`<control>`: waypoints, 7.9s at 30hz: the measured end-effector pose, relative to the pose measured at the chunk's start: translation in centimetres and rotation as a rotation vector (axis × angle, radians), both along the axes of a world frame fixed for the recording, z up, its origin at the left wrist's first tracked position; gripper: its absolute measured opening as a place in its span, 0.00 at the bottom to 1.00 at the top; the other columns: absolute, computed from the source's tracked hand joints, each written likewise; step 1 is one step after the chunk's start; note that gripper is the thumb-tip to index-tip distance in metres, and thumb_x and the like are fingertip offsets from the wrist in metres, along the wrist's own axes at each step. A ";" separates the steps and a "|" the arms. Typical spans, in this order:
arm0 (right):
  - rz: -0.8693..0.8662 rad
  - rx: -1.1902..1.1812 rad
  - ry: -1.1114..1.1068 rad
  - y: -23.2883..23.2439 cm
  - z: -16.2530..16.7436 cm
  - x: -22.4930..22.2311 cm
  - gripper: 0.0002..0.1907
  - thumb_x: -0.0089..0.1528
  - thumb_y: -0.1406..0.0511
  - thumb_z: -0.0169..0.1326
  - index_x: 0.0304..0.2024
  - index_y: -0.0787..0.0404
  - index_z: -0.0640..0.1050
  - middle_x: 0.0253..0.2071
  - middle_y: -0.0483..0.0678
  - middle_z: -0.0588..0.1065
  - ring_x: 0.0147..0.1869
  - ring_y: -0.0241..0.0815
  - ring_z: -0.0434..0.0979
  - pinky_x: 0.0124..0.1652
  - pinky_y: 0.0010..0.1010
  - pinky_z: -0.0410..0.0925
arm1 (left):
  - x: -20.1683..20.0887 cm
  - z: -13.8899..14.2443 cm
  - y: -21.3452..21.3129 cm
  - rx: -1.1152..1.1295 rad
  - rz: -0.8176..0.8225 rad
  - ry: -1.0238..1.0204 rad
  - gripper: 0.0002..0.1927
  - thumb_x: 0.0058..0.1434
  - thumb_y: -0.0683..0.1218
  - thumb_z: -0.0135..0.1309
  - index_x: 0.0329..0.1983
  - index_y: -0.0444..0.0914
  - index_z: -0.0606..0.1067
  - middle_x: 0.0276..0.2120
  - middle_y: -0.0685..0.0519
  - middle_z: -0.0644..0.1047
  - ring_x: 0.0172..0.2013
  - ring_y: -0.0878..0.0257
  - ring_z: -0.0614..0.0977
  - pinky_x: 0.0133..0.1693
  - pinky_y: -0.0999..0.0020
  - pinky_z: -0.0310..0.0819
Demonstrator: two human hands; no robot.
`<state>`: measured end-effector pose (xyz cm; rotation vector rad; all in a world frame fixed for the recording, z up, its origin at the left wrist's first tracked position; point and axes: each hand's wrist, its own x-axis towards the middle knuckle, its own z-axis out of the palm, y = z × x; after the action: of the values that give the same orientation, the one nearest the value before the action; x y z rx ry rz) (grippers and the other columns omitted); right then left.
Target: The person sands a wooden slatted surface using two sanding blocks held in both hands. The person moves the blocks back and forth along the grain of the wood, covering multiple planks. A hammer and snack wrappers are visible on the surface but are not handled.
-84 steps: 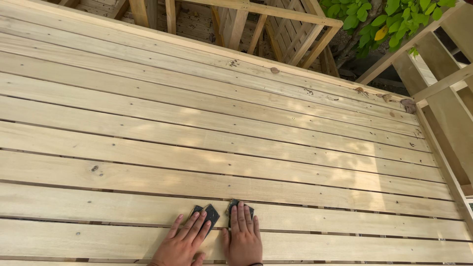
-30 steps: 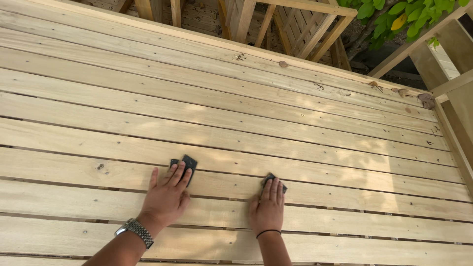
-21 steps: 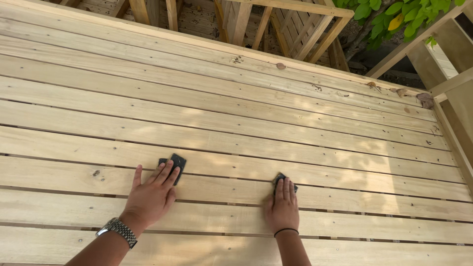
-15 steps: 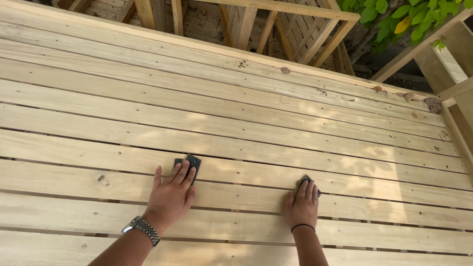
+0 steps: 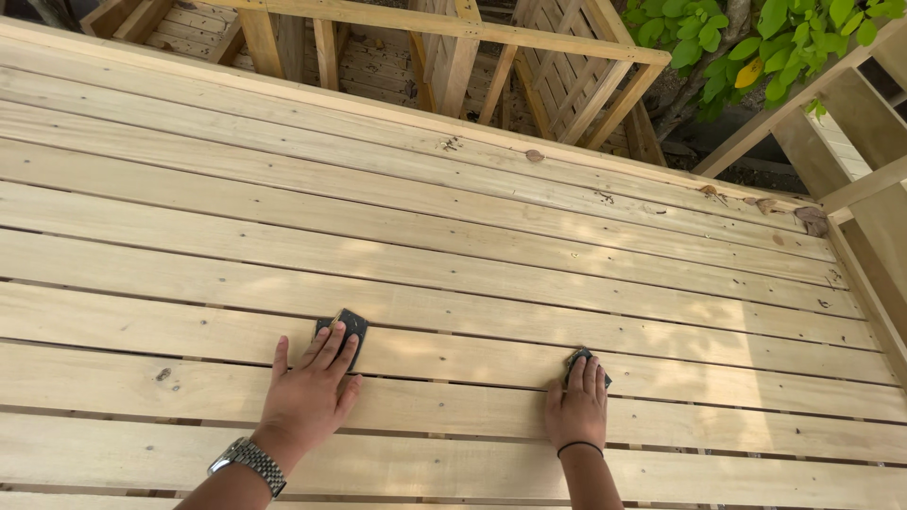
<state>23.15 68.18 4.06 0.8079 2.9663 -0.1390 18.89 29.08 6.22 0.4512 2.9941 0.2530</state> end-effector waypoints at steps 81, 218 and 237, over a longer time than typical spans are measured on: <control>0.353 0.048 0.057 -8.6 -0.6 -12.8 0.34 0.67 0.57 0.33 0.75 0.59 0.53 0.78 0.50 0.47 0.81 0.45 0.43 0.74 0.34 0.43 | -3.6 -0.3 -3.3 -0.039 0.157 -0.073 0.46 0.63 0.68 0.33 0.77 0.38 0.45 0.77 0.40 0.43 0.75 0.45 0.43 0.67 0.42 0.33; 0.423 0.044 0.035 -2.9 2.7 -25.2 0.30 0.57 0.70 0.55 0.63 0.55 0.68 0.66 0.42 0.66 0.72 0.45 0.63 0.67 0.36 0.63 | -15.1 -0.9 3.1 -0.033 0.155 -0.041 0.45 0.66 0.68 0.30 0.73 0.30 0.47 0.75 0.41 0.45 0.73 0.51 0.46 0.68 0.43 0.35; 0.475 0.074 0.125 -1.1 0.9 -30.2 0.13 0.60 0.69 0.55 0.47 0.54 0.80 0.50 0.43 0.76 0.59 0.47 0.73 0.57 0.41 0.68 | -15.2 -1.5 3.1 0.020 -0.005 -0.045 0.42 0.66 0.68 0.28 0.76 0.41 0.45 0.78 0.51 0.44 0.73 0.60 0.45 0.68 0.45 0.31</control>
<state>-7.02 67.04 4.97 0.0840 3.1956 -0.0547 3.67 32.15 4.71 0.4484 2.9491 0.2886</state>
